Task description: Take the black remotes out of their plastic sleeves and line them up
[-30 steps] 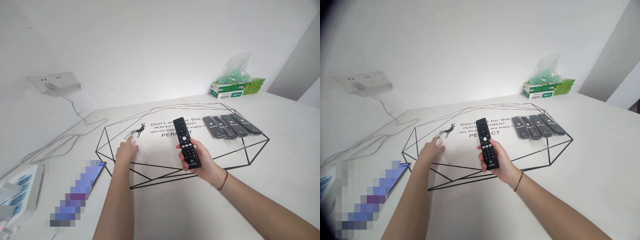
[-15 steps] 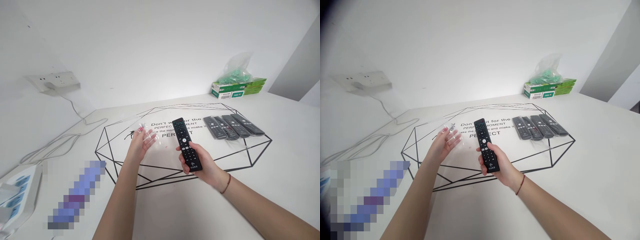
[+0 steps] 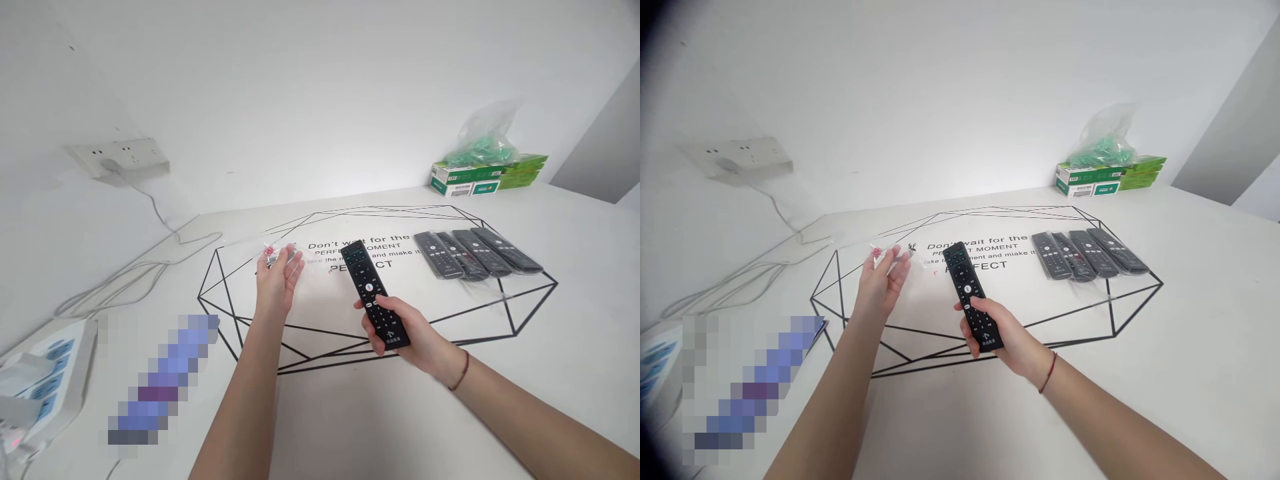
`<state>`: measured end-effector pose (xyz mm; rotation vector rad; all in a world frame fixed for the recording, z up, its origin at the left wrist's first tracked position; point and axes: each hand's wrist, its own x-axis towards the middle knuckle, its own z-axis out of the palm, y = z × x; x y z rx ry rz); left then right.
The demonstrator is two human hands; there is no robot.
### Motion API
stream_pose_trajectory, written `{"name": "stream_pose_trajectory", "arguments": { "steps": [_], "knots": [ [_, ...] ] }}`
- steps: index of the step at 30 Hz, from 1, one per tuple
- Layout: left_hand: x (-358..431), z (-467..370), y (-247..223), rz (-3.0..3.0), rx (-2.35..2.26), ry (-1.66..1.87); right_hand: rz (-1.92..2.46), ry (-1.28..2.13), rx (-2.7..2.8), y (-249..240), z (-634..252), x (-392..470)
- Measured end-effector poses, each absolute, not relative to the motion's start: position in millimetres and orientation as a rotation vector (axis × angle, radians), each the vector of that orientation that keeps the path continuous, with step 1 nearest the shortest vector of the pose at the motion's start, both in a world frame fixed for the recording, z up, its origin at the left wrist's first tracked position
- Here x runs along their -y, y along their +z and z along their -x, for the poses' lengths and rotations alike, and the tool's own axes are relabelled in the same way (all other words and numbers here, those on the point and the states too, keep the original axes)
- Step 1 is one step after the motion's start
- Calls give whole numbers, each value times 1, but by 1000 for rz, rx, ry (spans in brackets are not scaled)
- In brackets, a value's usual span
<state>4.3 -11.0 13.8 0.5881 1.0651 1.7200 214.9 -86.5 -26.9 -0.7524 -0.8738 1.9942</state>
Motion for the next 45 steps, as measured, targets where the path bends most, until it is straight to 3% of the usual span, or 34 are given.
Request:
{"name": "stream_pose_trajectory", "arguments": {
  "steps": [13,23,33,39,45],
  "knots": [
    [11,-7,18,-476,-935,1828,949,1863,1262,-25,-208,90],
    [16,-12,20,-543,-985,1781,1395,881,1828,-14,-213,94],
    [17,-18,20,-581,-1022,1763,1432,294,1935,-14,-219,91],
    [18,-21,21,-593,-1068,1756,1442,162,1937,-16,-222,88],
    [22,-31,19,-712,-1039,1631,1463,238,1916,-14,-222,88]
  ]
}}
